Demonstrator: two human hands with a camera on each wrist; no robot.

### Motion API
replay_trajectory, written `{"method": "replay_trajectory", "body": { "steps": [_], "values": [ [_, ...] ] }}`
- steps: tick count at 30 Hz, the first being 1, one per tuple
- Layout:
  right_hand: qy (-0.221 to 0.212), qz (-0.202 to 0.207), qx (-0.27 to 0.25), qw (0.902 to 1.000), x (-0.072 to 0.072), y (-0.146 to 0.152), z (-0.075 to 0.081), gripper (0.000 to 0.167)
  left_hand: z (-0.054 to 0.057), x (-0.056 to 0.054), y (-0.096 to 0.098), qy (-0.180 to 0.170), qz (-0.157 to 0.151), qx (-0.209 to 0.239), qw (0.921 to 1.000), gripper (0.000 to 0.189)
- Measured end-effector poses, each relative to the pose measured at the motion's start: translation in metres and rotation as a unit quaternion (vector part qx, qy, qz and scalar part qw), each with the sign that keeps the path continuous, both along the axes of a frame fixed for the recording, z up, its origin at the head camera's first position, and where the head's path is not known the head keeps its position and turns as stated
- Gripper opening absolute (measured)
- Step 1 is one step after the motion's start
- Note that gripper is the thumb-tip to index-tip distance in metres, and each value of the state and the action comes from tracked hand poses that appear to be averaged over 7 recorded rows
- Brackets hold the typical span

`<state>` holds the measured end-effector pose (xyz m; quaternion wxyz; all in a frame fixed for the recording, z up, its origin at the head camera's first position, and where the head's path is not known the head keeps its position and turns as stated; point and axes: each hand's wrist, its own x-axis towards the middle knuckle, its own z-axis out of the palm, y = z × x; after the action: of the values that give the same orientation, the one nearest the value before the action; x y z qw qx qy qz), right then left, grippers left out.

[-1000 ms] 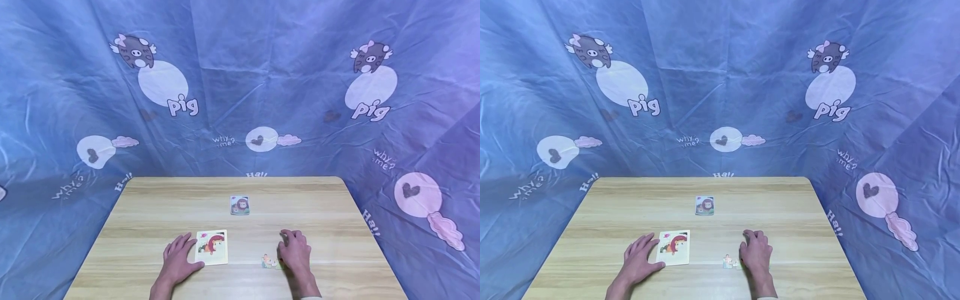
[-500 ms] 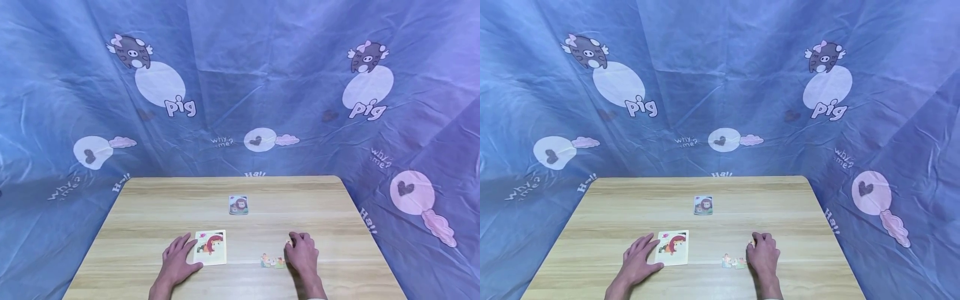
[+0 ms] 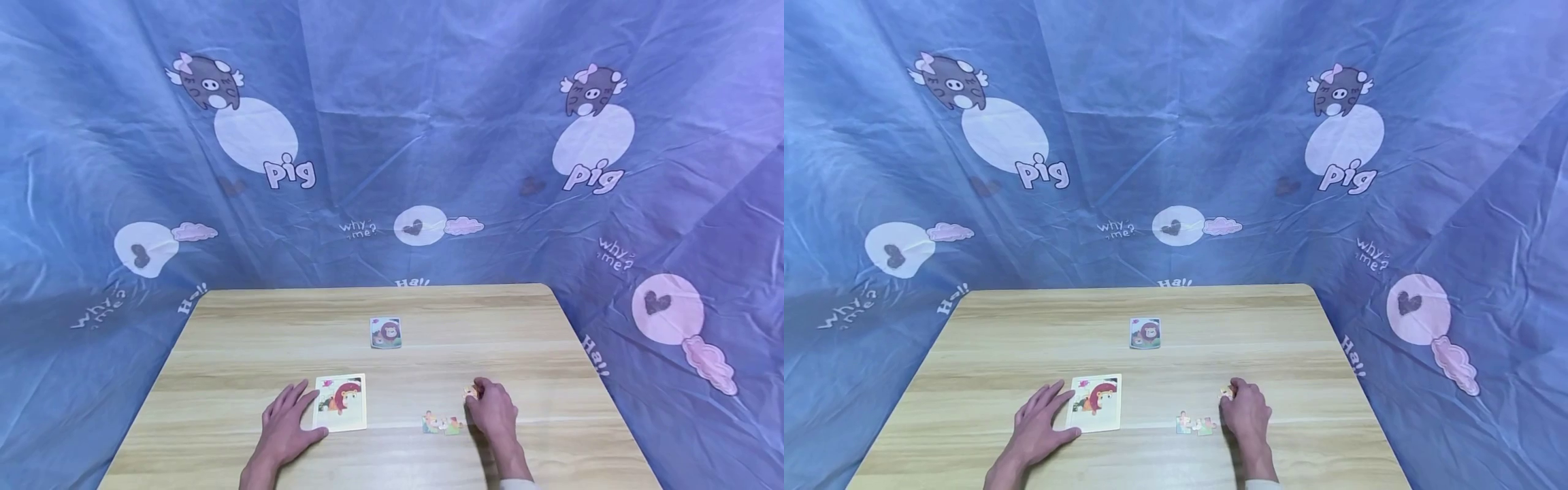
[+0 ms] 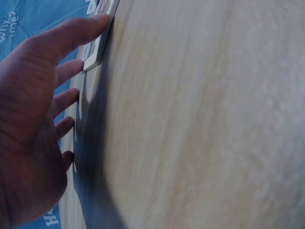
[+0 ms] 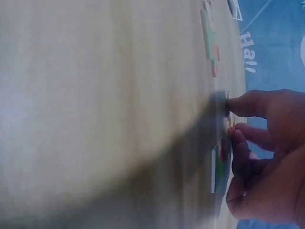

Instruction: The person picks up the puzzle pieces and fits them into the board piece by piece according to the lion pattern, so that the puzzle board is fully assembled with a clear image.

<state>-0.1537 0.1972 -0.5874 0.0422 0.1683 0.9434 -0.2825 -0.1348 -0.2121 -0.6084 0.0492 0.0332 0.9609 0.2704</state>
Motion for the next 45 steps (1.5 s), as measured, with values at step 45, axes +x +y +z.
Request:
{"method": "replay_trajectory", "body": {
  "steps": [45],
  "values": [
    [0.102,0.143,-0.196,0.9648,-0.012,-0.113,0.005,0.014,0.008,0.001,0.004,-0.009,0.008,-0.016,0.9998,0.078]
  ]
}}
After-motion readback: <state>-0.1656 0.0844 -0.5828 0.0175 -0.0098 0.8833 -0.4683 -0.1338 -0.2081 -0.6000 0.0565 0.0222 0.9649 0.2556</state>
